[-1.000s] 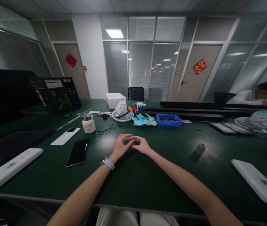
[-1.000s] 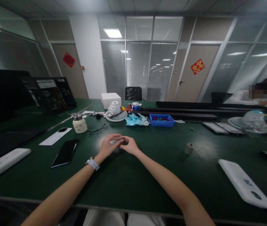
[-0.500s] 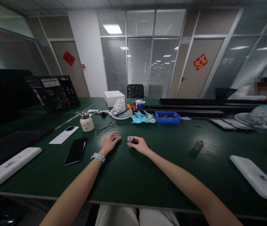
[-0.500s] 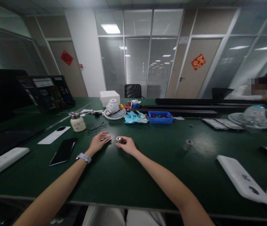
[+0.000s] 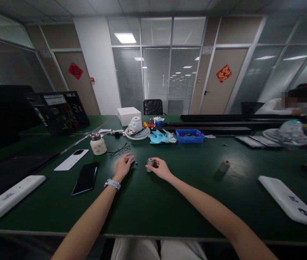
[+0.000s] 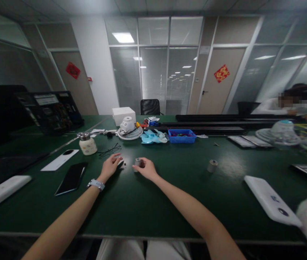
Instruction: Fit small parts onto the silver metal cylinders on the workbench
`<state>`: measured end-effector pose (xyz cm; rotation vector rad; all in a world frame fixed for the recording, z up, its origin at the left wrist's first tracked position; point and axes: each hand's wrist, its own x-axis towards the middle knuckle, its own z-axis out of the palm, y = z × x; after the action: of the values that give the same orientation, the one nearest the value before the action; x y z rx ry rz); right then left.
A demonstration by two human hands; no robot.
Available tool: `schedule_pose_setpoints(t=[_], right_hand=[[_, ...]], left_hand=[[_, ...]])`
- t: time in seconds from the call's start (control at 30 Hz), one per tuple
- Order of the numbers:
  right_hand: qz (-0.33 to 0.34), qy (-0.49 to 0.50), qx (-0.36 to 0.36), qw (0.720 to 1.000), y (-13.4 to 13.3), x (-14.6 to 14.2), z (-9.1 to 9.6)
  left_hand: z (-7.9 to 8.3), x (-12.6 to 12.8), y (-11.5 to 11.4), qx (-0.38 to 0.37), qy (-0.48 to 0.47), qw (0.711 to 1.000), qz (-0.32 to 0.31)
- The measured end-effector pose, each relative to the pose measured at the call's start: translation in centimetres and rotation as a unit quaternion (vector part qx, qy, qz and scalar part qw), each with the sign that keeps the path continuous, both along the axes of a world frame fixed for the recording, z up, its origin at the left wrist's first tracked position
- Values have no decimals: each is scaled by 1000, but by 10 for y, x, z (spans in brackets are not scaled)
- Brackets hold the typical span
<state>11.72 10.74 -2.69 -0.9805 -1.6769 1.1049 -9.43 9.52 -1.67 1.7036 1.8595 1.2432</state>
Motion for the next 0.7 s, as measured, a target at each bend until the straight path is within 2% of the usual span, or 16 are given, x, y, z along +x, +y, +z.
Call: schedule_pose_setpoints(t=[0.1,0.17,0.3,0.43,0.53,0.6,0.63,0.7], right_hand=[[12,47,-72,996,1,24,7],[19,59,-94,994,-1,49,11],[23,66,-106,992,-8,100,11],[-20,57,-88,994,-12,131,12],[-108,30,-14,994,-6,154,26],[-216,-35,74,973,0,177,40],[-279,-87,115,949,3,191,47],[-396,-205,161,880,6,220,58]], left_hand=[[-1,-1,0,1,-1,1000,-10],[-1,-1,1,3,3,1000,-15],[-1,0,0,2,19,1000,-11],[0,1,-1,-9,24,1000,-4],[1,1,-2,-13,29,1000,2],[2,1,-3,-15,35,999,5],[3,2,-3,-16,39,999,5],[3,2,-3,-20,45,999,6]])
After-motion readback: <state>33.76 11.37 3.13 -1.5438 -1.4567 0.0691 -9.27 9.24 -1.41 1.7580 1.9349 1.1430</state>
